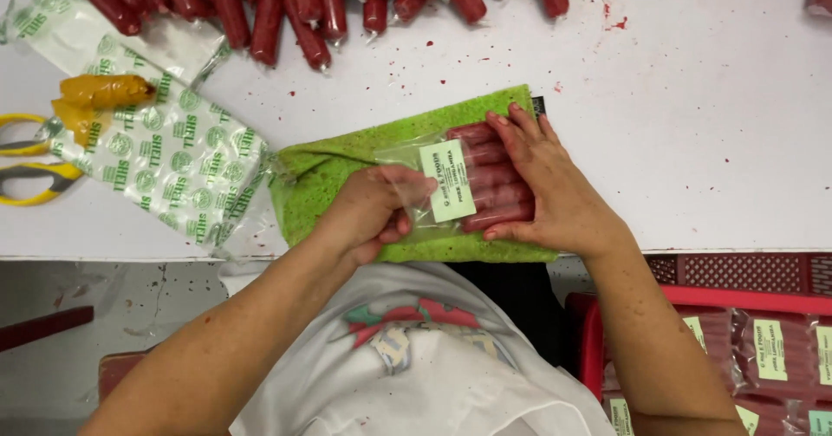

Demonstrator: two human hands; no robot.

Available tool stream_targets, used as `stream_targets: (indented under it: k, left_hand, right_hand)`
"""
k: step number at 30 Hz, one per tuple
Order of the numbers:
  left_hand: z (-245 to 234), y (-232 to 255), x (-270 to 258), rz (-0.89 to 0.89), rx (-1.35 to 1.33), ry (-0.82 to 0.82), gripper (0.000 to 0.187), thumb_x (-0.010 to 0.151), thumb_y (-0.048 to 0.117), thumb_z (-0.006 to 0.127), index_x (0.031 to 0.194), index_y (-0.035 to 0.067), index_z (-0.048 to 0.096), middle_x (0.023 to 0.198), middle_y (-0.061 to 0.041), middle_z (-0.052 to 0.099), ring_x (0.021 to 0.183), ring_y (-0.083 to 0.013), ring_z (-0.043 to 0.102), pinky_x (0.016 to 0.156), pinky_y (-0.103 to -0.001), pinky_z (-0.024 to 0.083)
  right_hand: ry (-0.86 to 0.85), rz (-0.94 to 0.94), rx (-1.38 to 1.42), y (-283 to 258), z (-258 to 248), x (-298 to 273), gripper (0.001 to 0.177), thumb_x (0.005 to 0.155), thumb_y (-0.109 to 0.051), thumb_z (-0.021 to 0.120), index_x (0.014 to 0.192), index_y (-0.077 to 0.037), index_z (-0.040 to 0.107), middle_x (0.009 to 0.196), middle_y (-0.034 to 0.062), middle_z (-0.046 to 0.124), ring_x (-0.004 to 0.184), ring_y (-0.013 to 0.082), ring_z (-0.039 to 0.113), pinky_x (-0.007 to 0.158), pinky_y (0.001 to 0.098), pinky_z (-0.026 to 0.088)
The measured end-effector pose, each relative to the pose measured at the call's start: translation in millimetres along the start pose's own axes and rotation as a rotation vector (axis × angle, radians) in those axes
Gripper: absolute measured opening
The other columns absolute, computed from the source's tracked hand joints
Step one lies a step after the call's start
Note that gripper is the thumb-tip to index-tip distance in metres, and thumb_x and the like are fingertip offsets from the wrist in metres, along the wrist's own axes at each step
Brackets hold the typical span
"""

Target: Manually packaging small red sausages into plastic bags and applying labels.

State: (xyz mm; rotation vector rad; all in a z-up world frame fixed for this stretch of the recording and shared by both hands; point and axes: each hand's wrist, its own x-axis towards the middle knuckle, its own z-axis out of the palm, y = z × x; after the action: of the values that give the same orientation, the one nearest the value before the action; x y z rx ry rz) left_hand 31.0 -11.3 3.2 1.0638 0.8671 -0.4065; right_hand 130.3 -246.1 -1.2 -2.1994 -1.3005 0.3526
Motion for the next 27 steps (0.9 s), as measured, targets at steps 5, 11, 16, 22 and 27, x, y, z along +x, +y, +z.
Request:
stream_targets:
  k: [5,11,16,22,27]
  left_hand:
    - [14.9,-17.2,3.7,0.209,0.279,0.067,0.018,0.085,0.012,0.083,0.073,0.008,0.070,0.054,-0.002,0.059,0.038,-0.0084,0.035,0.035,-0.027,0.025]
    - [63.7,24.1,-16.1,0.116,0.370,0.083,0.009,0.096,0.014,0.071,0.098,0.007,0.075,0.075,-0.007,0.070,0.043,-0.0105,0.046,0.037,-0.025,0.038]
    - [18.9,17.6,-37.6,0.254,0.539,-0.033,0.046,0.100,0.038,0.043,0.132,0.015,0.067,0.078,-0.003,0.075,0.048,-0.0104,0.054,0.049,-0.024,0.048]
    - [-24.2,-52.2,-27.7,0.595,0.672,0.112,0.033,0.086,0.038,0.076,0.110,0.015,0.078,0.082,-0.011,0.070,0.057,-0.0192,0.064,0.052,-0.030,0.053]
    - [-26.8,-51.3,-25.6,0.840,0.713,0.203,0.013,0.079,0.028,0.085,0.084,0.017,0.080,0.074,-0.004,0.069,0.066,-0.0223,0.066,0.062,-0.031,0.054]
  right_hand:
    - [0.011,-0.066,0.052,7.7,4.5,-2.9,0.127,0.074,-0.062,0.079,0.162,-0.017,-0.001,0.170,0.0120,0.017,0.157,0.0443,0.012,0.127,0.0591,0.007]
    - [0.053,-0.153,-0.139,6.8,1.6,-4.7,0.091,0.088,-0.063,0.067,0.160,-0.034,0.021,0.170,0.0191,0.014,0.157,0.0464,0.012,0.125,0.0645,0.017]
    - [-0.090,-0.078,-0.222,-8.3,-42.9,15.4,0.086,0.084,-0.065,0.061,0.157,-0.029,0.032,0.158,0.0177,0.029,0.150,0.0397,0.022,0.118,0.0643,0.010]
    - [0.060,-0.015,0.051,-1.9,-15.8,82.7,0.031,0.097,-0.035,0.066,0.122,-0.018,0.073,0.110,0.0080,0.070,0.109,0.0338,0.066,0.098,0.0489,0.050]
    - [-0.118,0.106,0.150,2.7,-26.0,91.3,0.037,0.083,-0.037,0.079,0.114,-0.018,0.075,0.094,0.0050,0.071,0.097,0.0305,0.068,0.094,0.0480,0.052]
